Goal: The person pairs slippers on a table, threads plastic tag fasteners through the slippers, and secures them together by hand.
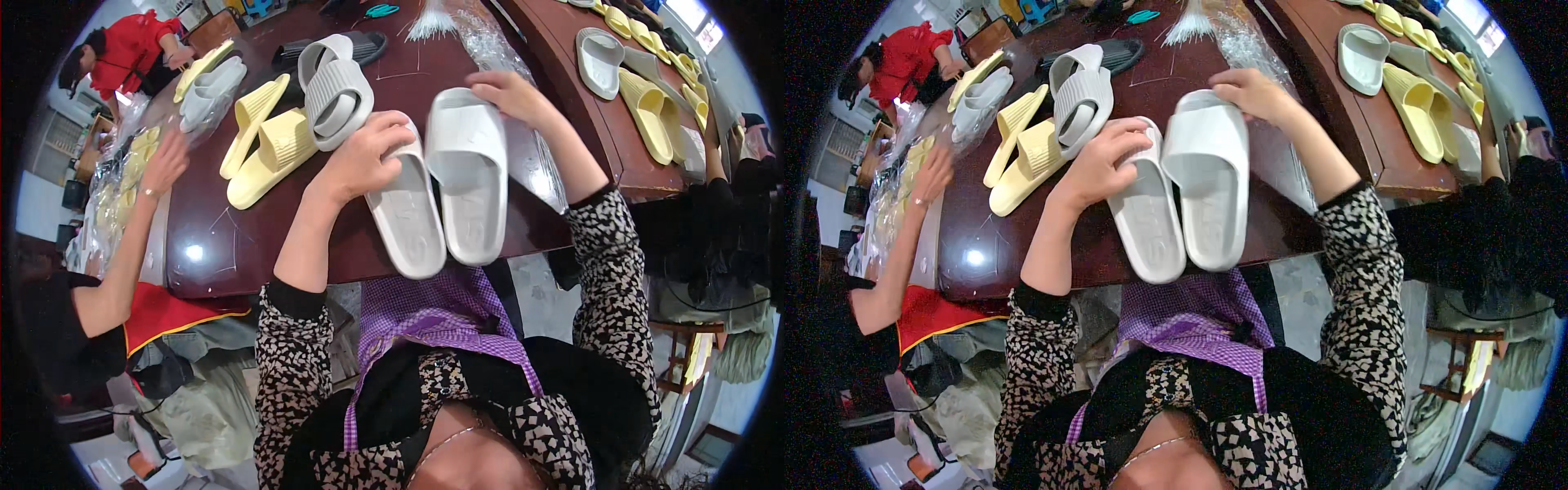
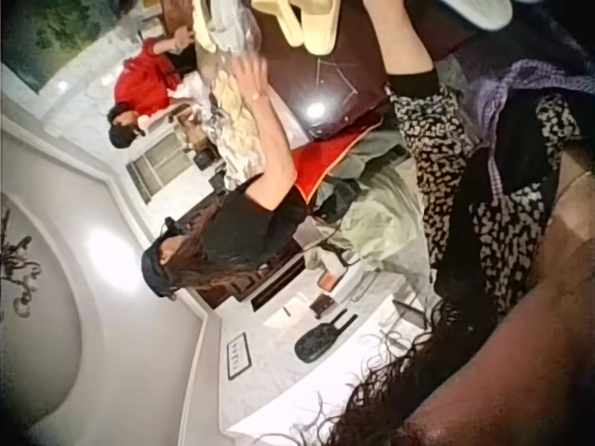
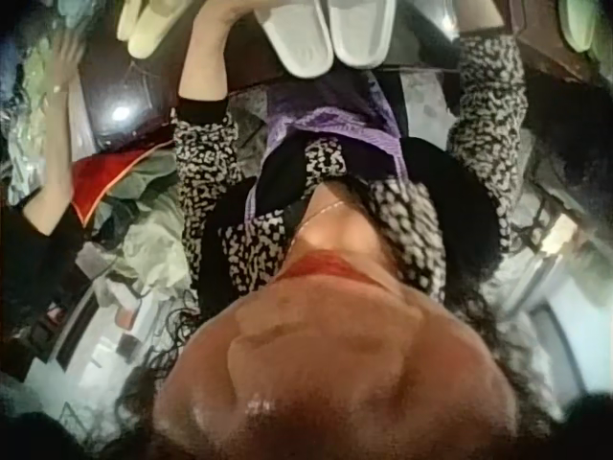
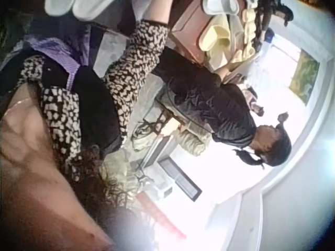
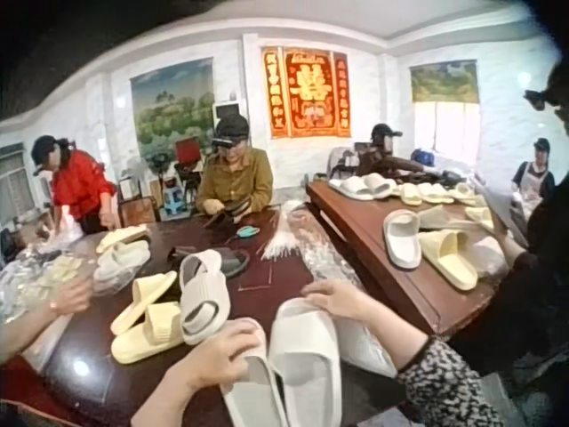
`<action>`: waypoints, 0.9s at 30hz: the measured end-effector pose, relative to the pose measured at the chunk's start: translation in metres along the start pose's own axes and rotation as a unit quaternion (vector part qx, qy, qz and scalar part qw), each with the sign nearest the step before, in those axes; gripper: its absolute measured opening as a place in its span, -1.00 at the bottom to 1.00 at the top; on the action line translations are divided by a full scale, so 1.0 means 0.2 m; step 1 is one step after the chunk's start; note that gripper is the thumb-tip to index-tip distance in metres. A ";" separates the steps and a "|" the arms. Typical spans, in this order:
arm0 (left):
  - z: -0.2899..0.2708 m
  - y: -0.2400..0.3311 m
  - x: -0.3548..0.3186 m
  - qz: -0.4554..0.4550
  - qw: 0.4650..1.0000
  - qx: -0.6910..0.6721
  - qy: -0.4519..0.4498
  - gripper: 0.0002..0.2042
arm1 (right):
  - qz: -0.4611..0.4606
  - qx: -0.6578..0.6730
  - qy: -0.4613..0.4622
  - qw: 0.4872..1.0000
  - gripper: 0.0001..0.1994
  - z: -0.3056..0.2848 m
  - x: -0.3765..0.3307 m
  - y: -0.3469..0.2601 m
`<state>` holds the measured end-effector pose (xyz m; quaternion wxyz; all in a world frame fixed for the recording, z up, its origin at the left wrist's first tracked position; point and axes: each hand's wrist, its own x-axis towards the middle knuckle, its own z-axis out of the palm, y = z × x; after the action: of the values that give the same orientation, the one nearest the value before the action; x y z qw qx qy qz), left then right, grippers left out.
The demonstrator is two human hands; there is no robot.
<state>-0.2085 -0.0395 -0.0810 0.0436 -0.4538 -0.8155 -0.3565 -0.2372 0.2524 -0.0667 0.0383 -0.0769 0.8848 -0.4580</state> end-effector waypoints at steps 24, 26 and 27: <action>-0.15 -0.05 -0.02 -0.101 0.926 0.363 0.015 -0.30 | -0.014 -0.119 0.183 0.976 -0.78 -0.24 -0.38 0.33; -0.15 -0.02 -0.02 -0.087 0.919 0.385 0.003 -0.32 | -0.028 -0.141 0.176 0.974 -0.78 -0.20 -0.34 0.33; -0.16 -0.01 -0.03 -0.073 0.910 0.407 -0.009 -0.35 | -0.028 -0.166 0.165 0.972 -0.79 -0.18 -0.30 0.33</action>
<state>-0.2144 -0.0642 -0.0606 0.1907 -0.3388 -0.9213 0.0084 -0.1903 0.3289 -0.1007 -0.1349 -0.0304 0.9400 -0.3120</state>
